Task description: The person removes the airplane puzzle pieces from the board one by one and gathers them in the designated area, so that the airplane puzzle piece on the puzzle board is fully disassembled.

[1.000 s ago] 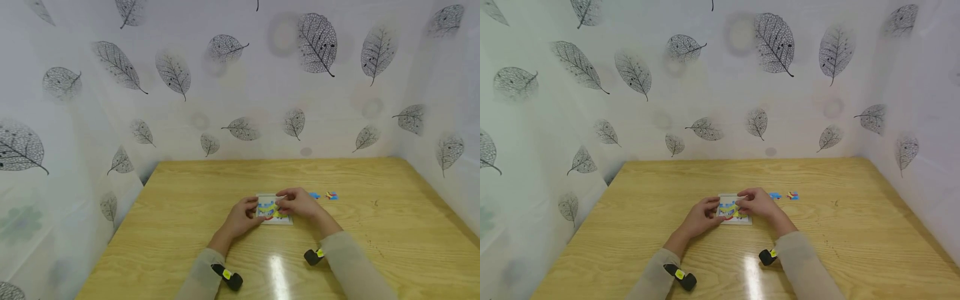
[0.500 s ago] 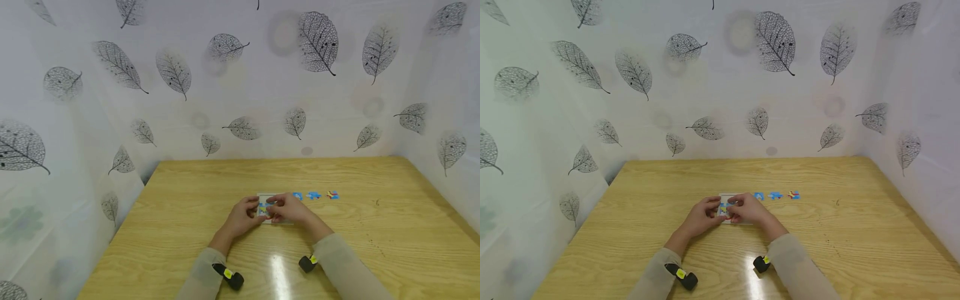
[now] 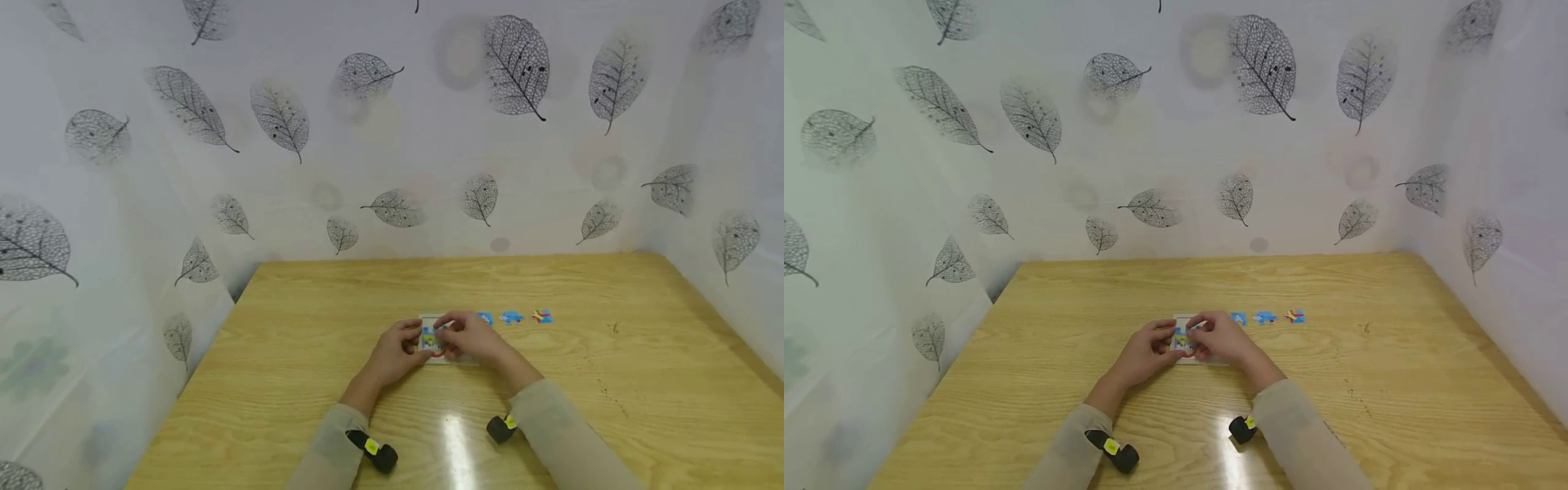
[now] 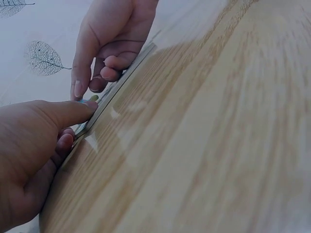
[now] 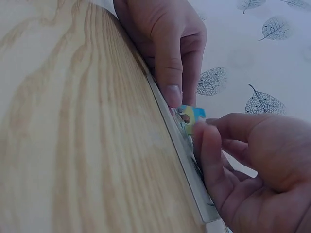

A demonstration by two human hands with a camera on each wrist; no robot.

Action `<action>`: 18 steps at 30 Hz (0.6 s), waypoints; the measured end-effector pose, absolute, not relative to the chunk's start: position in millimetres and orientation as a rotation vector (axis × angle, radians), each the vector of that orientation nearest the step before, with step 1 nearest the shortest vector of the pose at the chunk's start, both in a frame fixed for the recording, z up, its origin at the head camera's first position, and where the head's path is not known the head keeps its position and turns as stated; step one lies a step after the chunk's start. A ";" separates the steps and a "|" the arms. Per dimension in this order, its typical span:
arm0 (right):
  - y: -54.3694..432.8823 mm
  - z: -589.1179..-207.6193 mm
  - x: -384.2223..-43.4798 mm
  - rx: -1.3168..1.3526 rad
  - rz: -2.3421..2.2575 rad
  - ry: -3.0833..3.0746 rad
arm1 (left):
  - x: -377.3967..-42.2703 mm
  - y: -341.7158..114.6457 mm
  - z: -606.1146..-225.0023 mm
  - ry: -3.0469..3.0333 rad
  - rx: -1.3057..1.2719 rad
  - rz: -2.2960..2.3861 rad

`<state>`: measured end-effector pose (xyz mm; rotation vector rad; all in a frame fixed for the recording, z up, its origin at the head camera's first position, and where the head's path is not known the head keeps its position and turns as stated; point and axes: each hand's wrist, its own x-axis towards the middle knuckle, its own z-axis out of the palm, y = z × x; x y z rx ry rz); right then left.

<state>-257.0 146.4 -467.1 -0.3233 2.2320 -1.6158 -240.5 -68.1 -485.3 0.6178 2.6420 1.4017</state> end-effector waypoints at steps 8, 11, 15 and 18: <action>144.4 -461.0 -257.7 -0.303 -1.627 2.285 | -241.7 -68.0 -484.3 2.633 0.600 1.413; 145.8 -459.5 -257.6 -0.310 -1.647 2.241 | -241.3 -67.5 -483.9 2.623 0.571 1.414; 148.3 -459.4 -257.8 -0.288 -1.688 2.180 | -240.6 -66.8 -484.6 2.621 0.564 1.421; 151.6 -460.6 -258.2 -0.270 -1.705 2.156 | -240.2 -66.7 -485.5 2.613 0.563 1.431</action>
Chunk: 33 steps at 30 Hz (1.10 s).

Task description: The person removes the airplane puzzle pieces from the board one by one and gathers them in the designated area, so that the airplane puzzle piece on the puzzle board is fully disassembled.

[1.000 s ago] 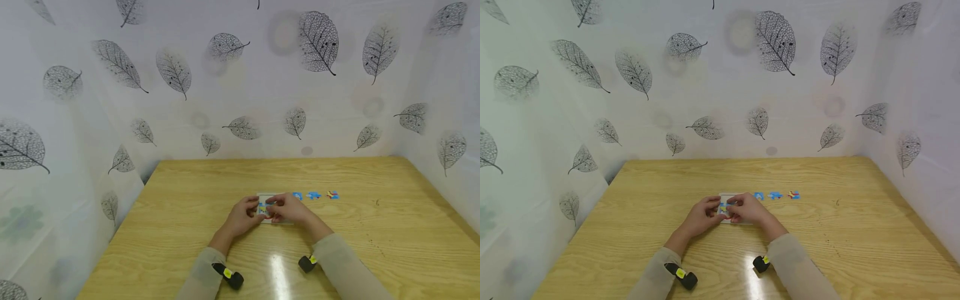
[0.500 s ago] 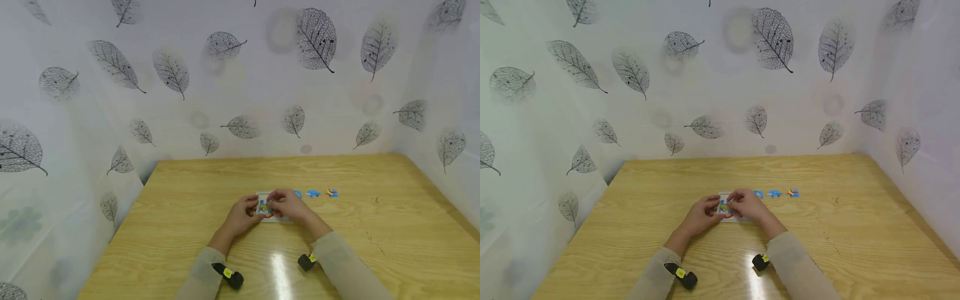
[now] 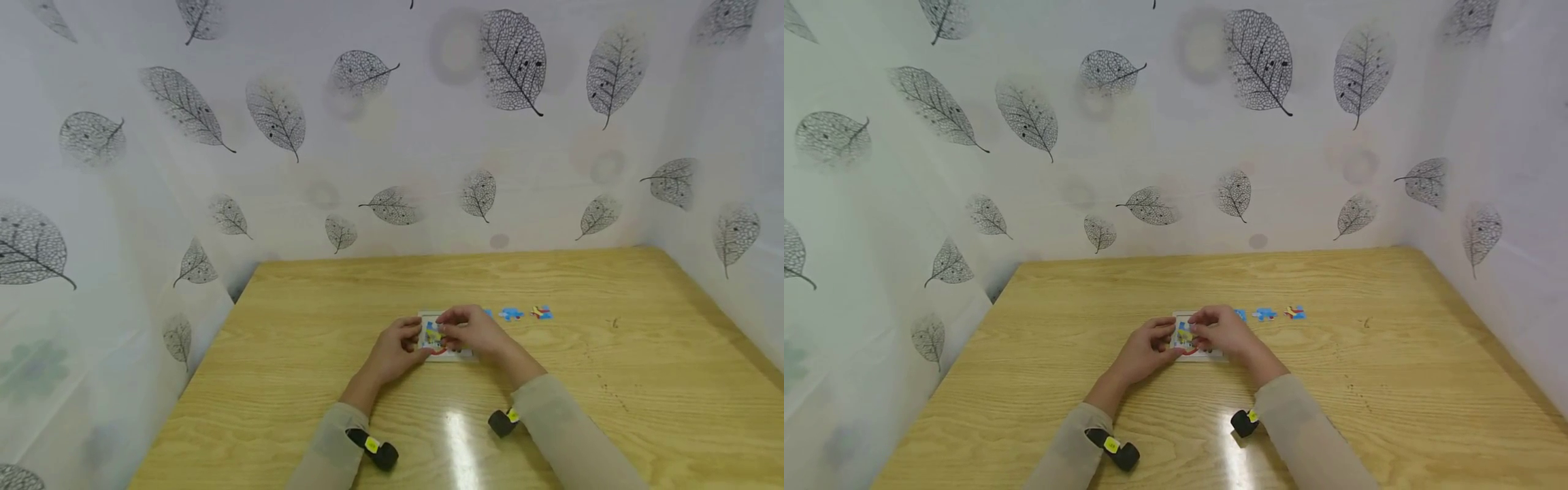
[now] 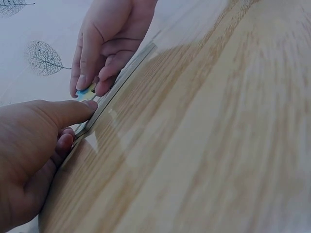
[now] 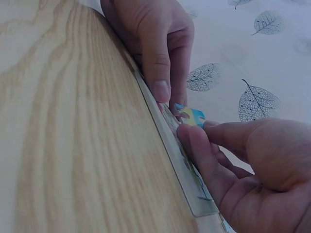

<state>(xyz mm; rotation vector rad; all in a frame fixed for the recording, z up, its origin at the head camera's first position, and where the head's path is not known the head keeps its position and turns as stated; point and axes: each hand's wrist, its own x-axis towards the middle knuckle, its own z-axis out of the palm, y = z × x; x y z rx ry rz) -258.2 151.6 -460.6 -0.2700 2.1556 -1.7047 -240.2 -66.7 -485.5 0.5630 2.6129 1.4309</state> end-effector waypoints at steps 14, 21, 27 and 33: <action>177.3 -456.5 -263.4 -0.346 -1.526 2.372 | -239.5 -67.1 -483.4 2.612 0.571 1.418; 191.5 -457.7 -265.9 -0.347 -1.589 2.233 | -239.1 -66.7 -484.2 2.629 0.581 1.414; 209.5 -460.0 -268.3 -0.345 -1.639 2.172 | -238.4 -67.3 -485.2 2.619 0.567 1.420; 225.8 -458.1 -268.8 -0.326 -1.676 2.126 | -237.9 -67.7 -485.0 2.624 0.568 1.409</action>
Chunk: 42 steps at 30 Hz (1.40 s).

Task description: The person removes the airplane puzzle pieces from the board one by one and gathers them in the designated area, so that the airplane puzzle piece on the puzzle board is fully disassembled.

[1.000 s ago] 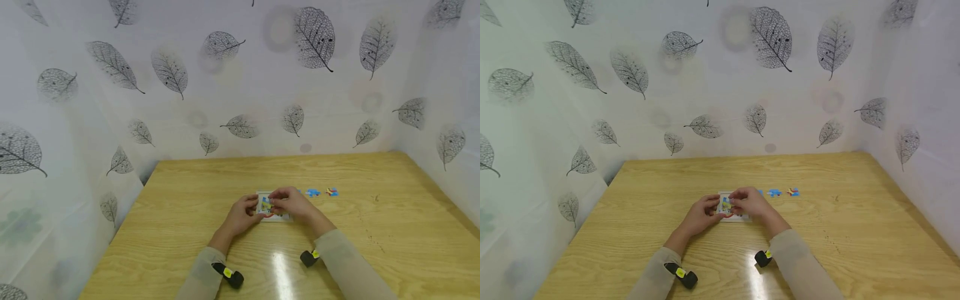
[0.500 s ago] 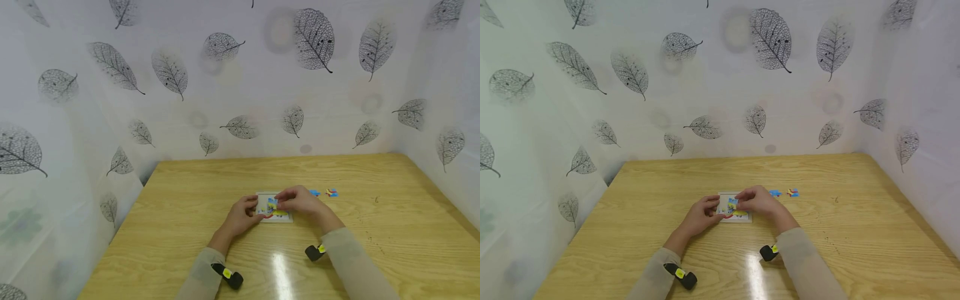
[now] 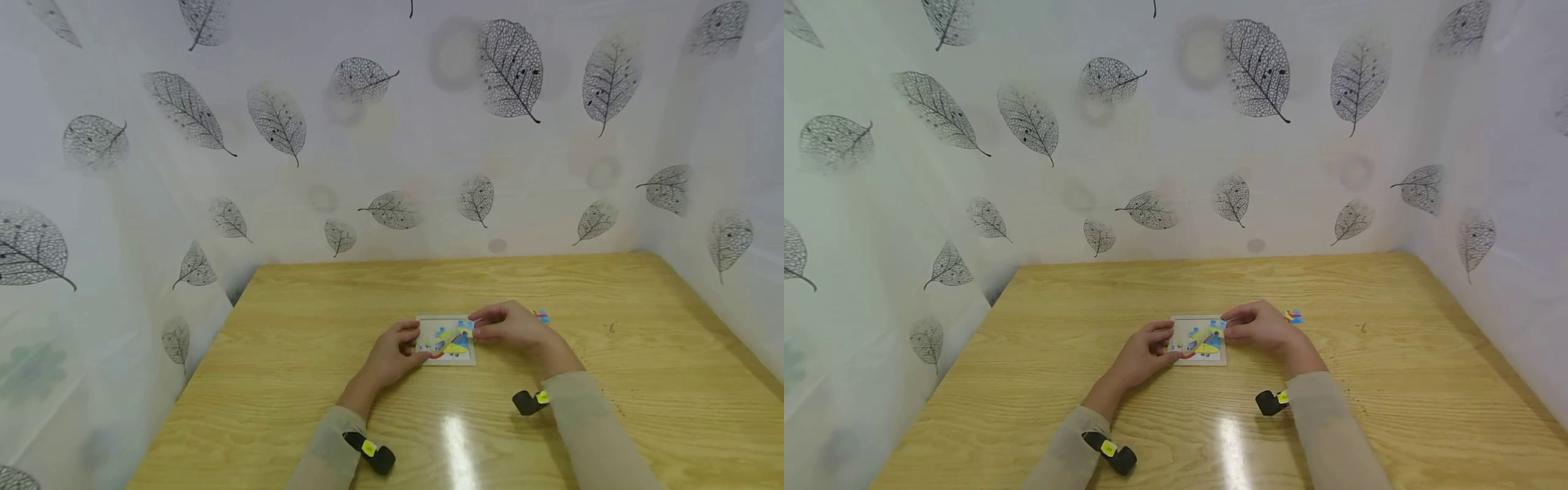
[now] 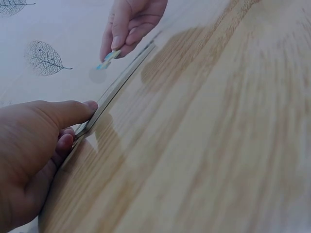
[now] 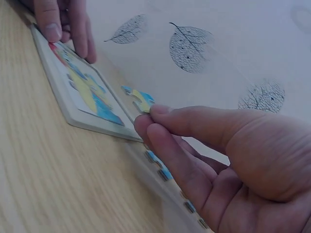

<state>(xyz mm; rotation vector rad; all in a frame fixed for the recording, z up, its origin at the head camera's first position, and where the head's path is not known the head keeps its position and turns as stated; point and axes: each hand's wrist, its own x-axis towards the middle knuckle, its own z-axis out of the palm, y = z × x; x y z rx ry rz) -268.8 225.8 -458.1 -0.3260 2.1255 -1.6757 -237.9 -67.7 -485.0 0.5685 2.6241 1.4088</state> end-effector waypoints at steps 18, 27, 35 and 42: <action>250.8 -453.9 -267.6 -0.238 -1.604 2.191 | -238.8 -67.7 -485.5 2.626 0.556 1.411; 244.7 -453.0 -267.8 -0.237 -1.578 2.190 | -238.3 -67.0 -485.2 2.629 0.548 1.401; 243.8 -453.4 -267.7 -0.237 -1.569 2.191 | -238.0 -67.6 -485.0 2.646 0.589 1.387; 242.4 -451.1 -267.6 -0.237 -1.588 2.185 | -237.8 -67.1 -484.1 2.643 0.575 1.389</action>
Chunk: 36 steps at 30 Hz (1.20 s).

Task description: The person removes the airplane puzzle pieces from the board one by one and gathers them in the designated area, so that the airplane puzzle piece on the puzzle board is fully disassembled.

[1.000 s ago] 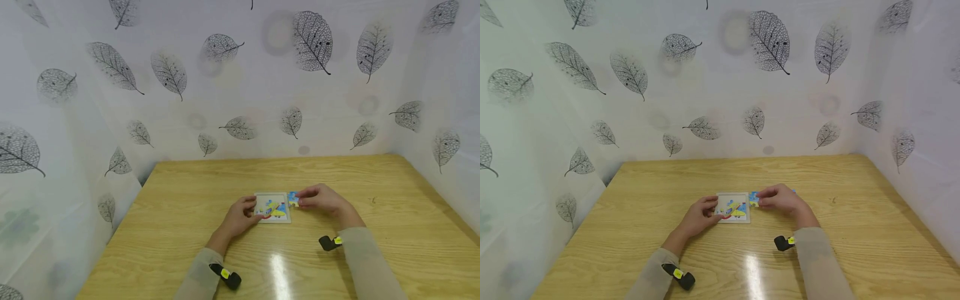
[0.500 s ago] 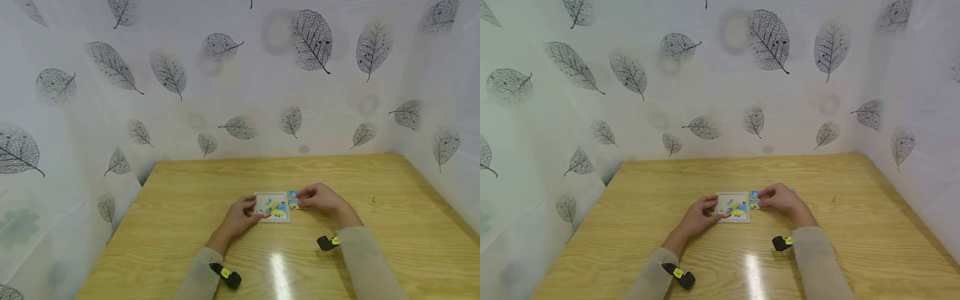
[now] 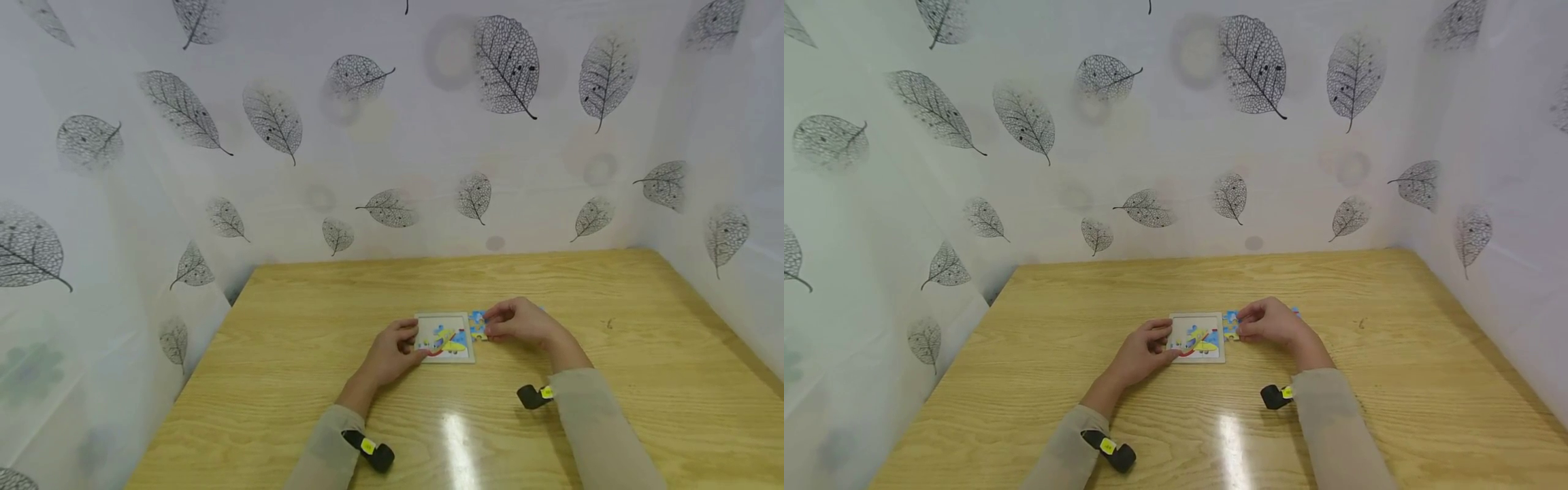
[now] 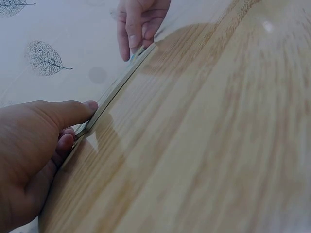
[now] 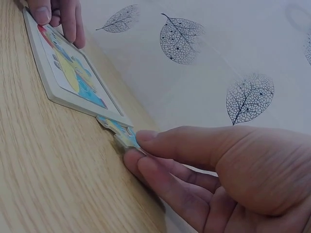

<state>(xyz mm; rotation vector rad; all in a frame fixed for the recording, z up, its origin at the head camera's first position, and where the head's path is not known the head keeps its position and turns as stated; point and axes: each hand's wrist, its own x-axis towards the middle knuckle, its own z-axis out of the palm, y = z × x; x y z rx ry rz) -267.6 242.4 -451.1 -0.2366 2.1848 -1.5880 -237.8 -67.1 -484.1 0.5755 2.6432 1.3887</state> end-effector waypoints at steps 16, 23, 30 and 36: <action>238.3 -449.4 -269.4 -0.177 -1.578 2.252 | -238.1 -67.8 -486.6 2.633 0.581 1.410; 232.3 -451.7 -270.1 -0.282 -1.595 2.227 | -238.7 -68.1 -485.7 2.647 0.580 1.385; 222.3 -455.8 -271.4 -0.330 -1.592 2.170 | -239.8 -68.3 -484.4 2.644 0.593 1.369; 208.3 -458.9 -270.2 -0.368 -1.570 2.168 | -240.2 -68.4 -483.8 2.646 0.603 1.375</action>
